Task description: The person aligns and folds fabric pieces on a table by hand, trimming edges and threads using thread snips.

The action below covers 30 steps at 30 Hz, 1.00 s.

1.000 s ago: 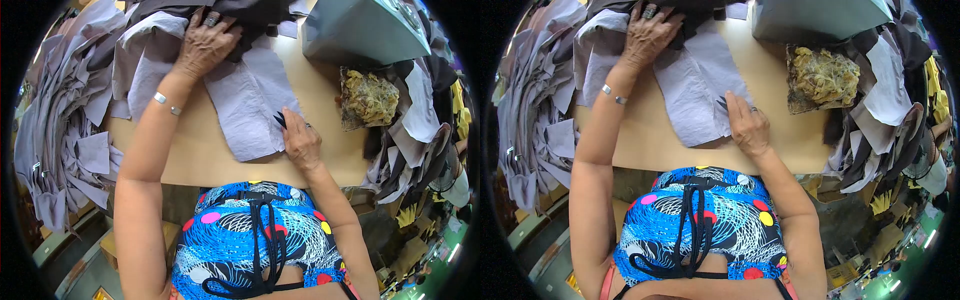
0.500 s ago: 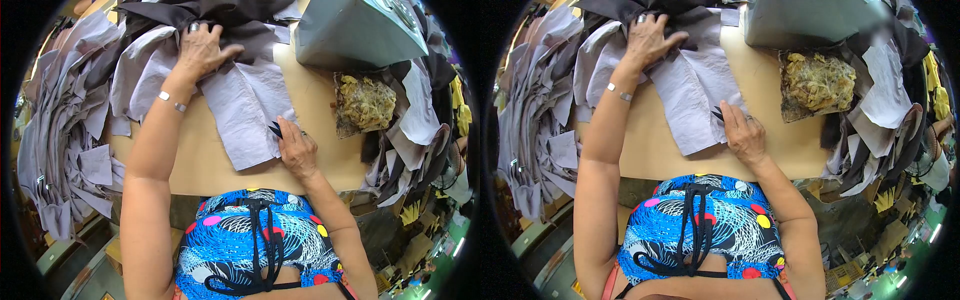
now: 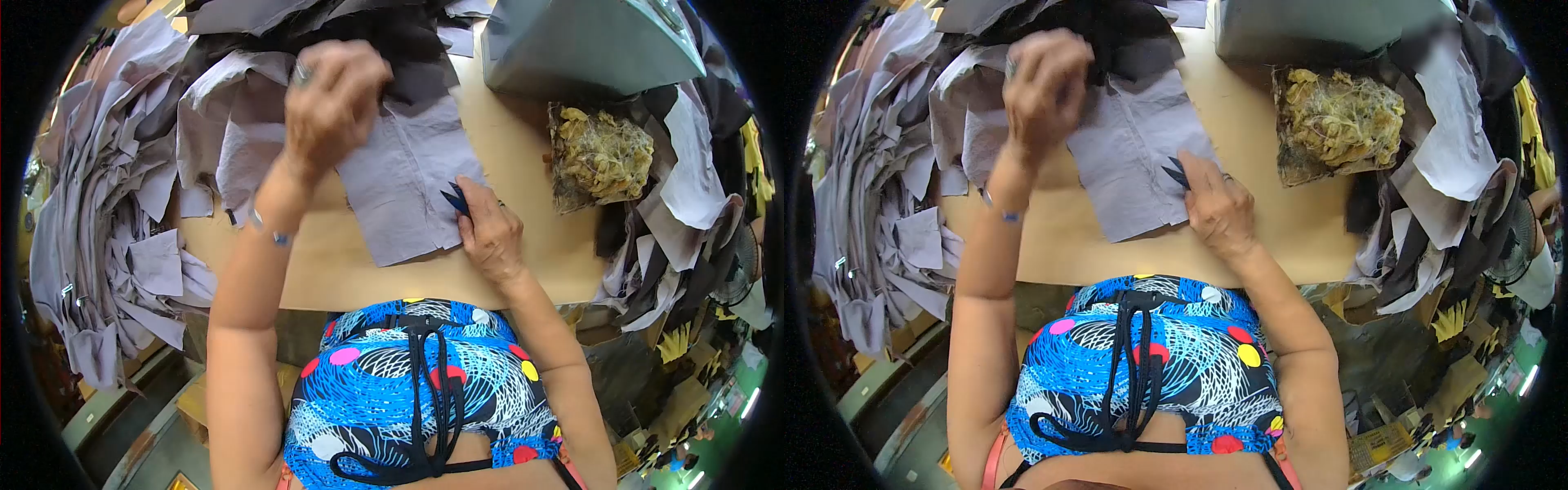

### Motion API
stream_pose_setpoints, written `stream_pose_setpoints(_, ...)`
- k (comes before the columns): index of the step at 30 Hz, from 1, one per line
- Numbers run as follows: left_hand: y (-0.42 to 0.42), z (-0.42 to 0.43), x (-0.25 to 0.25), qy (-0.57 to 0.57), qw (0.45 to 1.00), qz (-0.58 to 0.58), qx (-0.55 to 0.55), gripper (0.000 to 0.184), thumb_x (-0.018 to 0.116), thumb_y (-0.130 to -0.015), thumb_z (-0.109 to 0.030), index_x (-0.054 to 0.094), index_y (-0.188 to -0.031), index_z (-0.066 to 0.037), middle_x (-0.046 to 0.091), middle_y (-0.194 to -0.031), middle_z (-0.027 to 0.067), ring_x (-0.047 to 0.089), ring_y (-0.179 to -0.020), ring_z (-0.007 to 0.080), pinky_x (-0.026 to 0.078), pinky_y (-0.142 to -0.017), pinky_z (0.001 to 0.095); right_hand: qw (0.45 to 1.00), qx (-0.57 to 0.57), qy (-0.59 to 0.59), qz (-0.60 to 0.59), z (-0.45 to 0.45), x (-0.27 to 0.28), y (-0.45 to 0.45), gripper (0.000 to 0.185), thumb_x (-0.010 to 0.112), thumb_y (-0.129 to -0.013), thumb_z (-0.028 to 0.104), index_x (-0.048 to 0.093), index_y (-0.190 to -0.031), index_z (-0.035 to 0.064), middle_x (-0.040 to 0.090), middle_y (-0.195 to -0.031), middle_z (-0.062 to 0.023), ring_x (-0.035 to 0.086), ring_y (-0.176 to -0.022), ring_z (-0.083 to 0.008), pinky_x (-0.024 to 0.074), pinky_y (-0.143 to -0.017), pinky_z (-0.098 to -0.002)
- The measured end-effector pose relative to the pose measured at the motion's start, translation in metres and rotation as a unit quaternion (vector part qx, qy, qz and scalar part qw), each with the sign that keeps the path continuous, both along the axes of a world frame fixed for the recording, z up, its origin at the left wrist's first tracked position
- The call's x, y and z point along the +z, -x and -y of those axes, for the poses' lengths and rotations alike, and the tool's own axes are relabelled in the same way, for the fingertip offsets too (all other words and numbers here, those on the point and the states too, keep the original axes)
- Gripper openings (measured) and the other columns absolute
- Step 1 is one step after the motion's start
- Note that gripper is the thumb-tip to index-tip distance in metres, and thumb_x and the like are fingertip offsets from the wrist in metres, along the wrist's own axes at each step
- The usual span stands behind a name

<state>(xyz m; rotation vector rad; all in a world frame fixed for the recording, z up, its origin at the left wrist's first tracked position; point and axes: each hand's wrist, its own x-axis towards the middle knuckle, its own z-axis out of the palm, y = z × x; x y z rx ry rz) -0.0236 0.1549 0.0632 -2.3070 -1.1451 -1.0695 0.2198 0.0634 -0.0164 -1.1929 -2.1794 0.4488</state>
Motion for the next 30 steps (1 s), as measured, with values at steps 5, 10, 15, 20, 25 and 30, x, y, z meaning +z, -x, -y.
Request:
stream_pose_setpoints(5,-0.020,0.105,-0.043,0.296,0.945,-0.053,-0.129,0.031,0.068,-0.067,-0.005,0.063,-0.097,-0.007,0.059,-0.096,0.0100,0.061,-0.084,0.0274,0.053,-0.071,0.0355,0.999,-0.004,0.045,-0.014,0.001,0.008,-0.001,0.052,0.067,-0.075,0.007,0.051,-0.125,0.0088,0.059,-0.099,-0.0124,0.062,-0.071,-0.0322,0.0508,-0.063,-0.0412)
stream_pose_setpoints(10,-0.043,0.139,-0.060,0.276,0.959,-0.027,-0.068,0.039,0.069,-0.069,-0.010,0.064,-0.107,-0.012,0.054,-0.092,0.0058,0.056,-0.081,0.0231,0.050,-0.073,0.0349,0.997,0.029,0.073,0.013,0.012,0.025,-0.002,0.048,0.066,-0.077,0.008,0.051,-0.123,0.0052,0.058,-0.091,-0.0121,0.062,-0.067,-0.0313,0.0509,-0.061,-0.0399)
stream_pose_setpoints(15,-0.045,0.145,-0.065,0.262,0.960,-0.089,-0.029,0.038,0.063,-0.075,-0.020,0.064,-0.112,-0.014,0.052,-0.094,0.0030,0.053,-0.088,0.0188,0.047,-0.080,0.0325,0.993,0.049,0.057,0.092,0.020,0.036,0.000,0.043,0.064,-0.078,0.009,0.054,-0.120,0.0030,0.058,-0.084,-0.0105,0.062,-0.061,-0.0272,0.0504,-0.056,-0.0367)
stream_pose_setpoints(20,-0.047,0.145,-0.066,0.247,0.964,-0.092,-0.026,0.041,0.061,-0.075,-0.020,0.063,-0.115,-0.010,0.052,-0.097,0.0046,0.053,-0.090,0.0201,0.047,-0.084,0.0336,0.982,0.016,0.020,0.187,0.022,0.038,0.009,0.038,0.060,-0.079,0.010,0.056,-0.116,0.0034,0.058,-0.078,-0.0081,0.061,-0.056,-0.0227,0.0504,-0.054,-0.0337)
stream_pose_setpoints(25,-0.045,0.146,-0.066,0.255,0.961,-0.097,-0.033,0.044,0.067,-0.072,-0.014,0.063,-0.115,-0.010,0.055,-0.095,0.0064,0.054,-0.091,0.0251,0.048,-0.083,0.0356,0.982,0.002,0.006,0.187,0.017,0.035,0.017,0.038,0.059,-0.078,0.010,0.057,-0.115,0.0028,0.058,-0.078,-0.0082,0.062,-0.056,-0.0225,0.0507,-0.055,-0.0326)
stream_pose_setpoints(30,-0.046,0.146,-0.065,0.268,0.959,-0.087,-0.035,0.041,0.066,-0.073,-0.015,0.064,-0.113,-0.009,0.054,-0.095,0.0070,0.054,-0.093,0.0250,0.047,-0.084,0.0358,0.982,-0.002,-0.008,0.187,0.011,0.031,0.025,0.039,0.058,-0.077,0.010,0.057,-0.115,0.0016,0.058,-0.076,-0.0083,0.062,-0.055,-0.0217,0.0508,-0.055,-0.0321)
